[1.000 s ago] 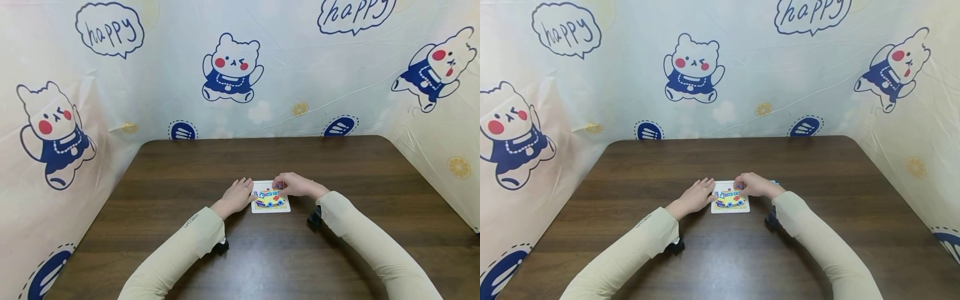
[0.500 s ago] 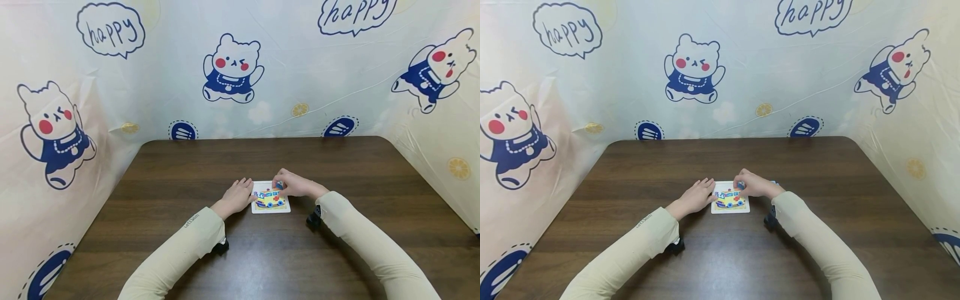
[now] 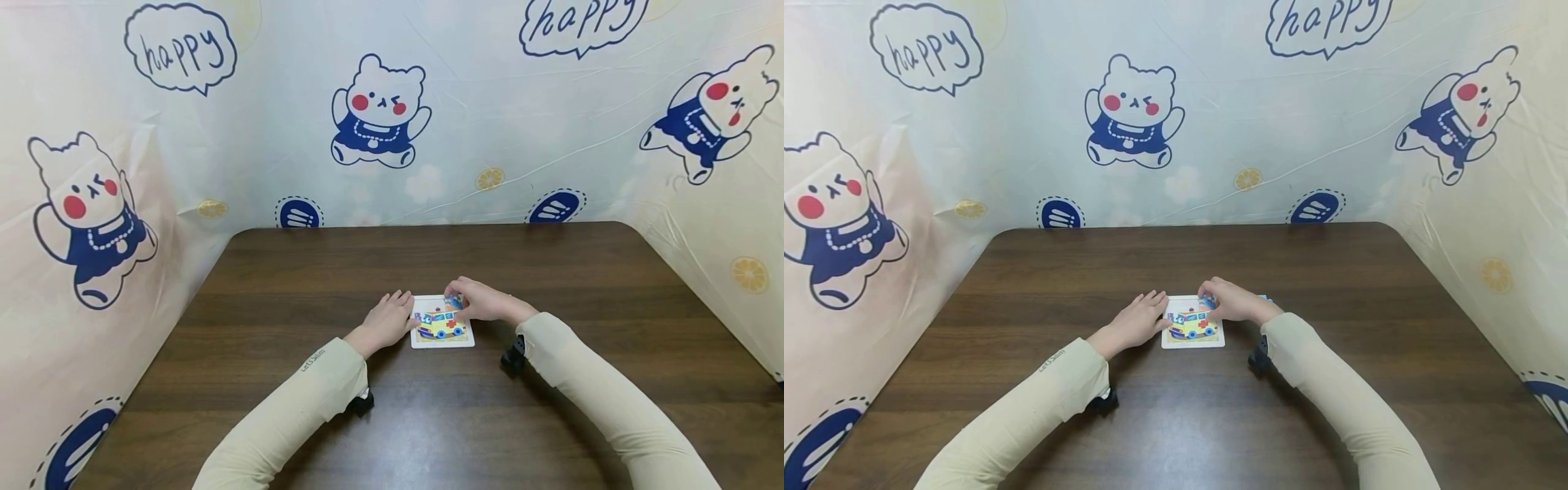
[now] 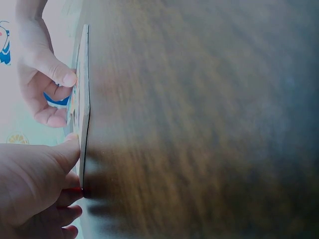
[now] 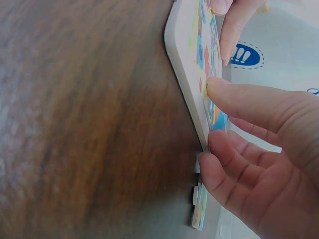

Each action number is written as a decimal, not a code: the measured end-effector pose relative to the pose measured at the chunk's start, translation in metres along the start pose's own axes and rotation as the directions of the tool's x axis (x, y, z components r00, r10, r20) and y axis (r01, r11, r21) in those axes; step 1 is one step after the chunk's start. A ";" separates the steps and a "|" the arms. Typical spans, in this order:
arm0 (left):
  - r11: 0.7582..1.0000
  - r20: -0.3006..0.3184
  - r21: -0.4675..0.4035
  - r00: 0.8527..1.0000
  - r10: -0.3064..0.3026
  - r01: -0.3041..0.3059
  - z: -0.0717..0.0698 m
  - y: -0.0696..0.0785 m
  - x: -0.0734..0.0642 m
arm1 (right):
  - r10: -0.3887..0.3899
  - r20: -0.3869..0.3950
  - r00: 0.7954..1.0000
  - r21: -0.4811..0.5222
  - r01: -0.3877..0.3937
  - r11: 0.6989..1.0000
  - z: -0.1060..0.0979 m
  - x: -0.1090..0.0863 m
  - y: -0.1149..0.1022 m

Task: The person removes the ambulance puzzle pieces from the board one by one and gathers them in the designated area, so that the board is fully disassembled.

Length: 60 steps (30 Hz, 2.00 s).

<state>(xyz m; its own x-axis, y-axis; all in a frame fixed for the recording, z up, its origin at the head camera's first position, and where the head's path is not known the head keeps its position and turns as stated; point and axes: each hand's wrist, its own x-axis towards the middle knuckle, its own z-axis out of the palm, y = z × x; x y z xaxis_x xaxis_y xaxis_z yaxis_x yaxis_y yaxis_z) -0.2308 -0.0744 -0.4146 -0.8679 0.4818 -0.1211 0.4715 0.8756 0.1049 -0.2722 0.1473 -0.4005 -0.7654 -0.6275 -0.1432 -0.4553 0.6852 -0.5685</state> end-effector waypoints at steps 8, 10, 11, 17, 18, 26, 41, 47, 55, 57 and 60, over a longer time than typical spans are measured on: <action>1.000 0.000 0.000 1.000 -0.002 0.002 0.000 0.000 0.000 | 0.003 -0.004 1.000 -0.025 -0.003 1.000 -0.002 -0.001 -0.003; 1.000 -0.001 0.004 1.000 -0.001 0.001 0.001 0.000 0.000 | 0.012 -0.004 1.000 -0.029 -0.012 1.000 -0.003 -0.002 -0.005; 1.000 0.003 0.006 1.000 -0.001 0.001 0.001 0.000 0.000 | 0.015 -0.003 1.000 -0.031 -0.015 0.999 -0.003 -0.002 -0.006; 1.000 0.002 0.005 1.000 -0.004 0.004 0.001 0.000 0.001 | 0.013 0.009 1.000 -0.050 -0.012 0.999 -0.005 -0.002 -0.007; 1.000 0.002 0.004 1.000 -0.006 0.006 0.001 0.000 0.001 | 0.011 0.012 1.000 -0.055 -0.010 0.998 -0.006 -0.002 -0.006; 1.000 -0.002 0.008 1.000 -0.006 0.006 0.000 0.001 0.001 | 0.000 0.037 0.999 -0.098 0.004 0.995 -0.008 0.003 -0.005; 1.000 -0.008 0.022 1.000 0.005 -0.005 0.001 0.000 0.002 | -0.016 -0.021 1.000 -0.098 0.014 0.995 -0.007 0.005 -0.003; 1.000 -0.007 0.025 1.000 0.006 -0.006 0.000 0.001 0.001 | -0.024 -0.014 1.000 -0.103 0.023 0.994 -0.008 0.002 -0.003; 1.000 -0.006 0.015 1.000 0.009 -0.008 0.000 0.001 0.000 | -0.035 -0.008 0.999 -0.119 0.034 0.992 -0.007 0.001 -0.003; 1.000 -0.003 0.014 1.000 0.007 -0.007 0.000 0.001 0.000 | -0.033 -0.010 0.999 -0.117 0.032 0.993 -0.007 0.001 -0.002; 1.000 0.001 0.015 1.000 0.007 -0.007 0.000 0.001 0.000 | -0.029 -0.024 0.999 -0.110 0.026 0.994 -0.008 0.000 -0.002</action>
<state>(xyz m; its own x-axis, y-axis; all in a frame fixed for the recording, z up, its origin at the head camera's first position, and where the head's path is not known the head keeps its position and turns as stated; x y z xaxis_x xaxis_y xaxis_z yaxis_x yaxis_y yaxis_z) -0.2304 -0.0740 -0.4142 -0.8646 0.4876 -0.1217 0.4795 0.8729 0.0905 -0.2745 0.1493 -0.3933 -0.7630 -0.6375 -0.1071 -0.5220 0.7053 -0.4797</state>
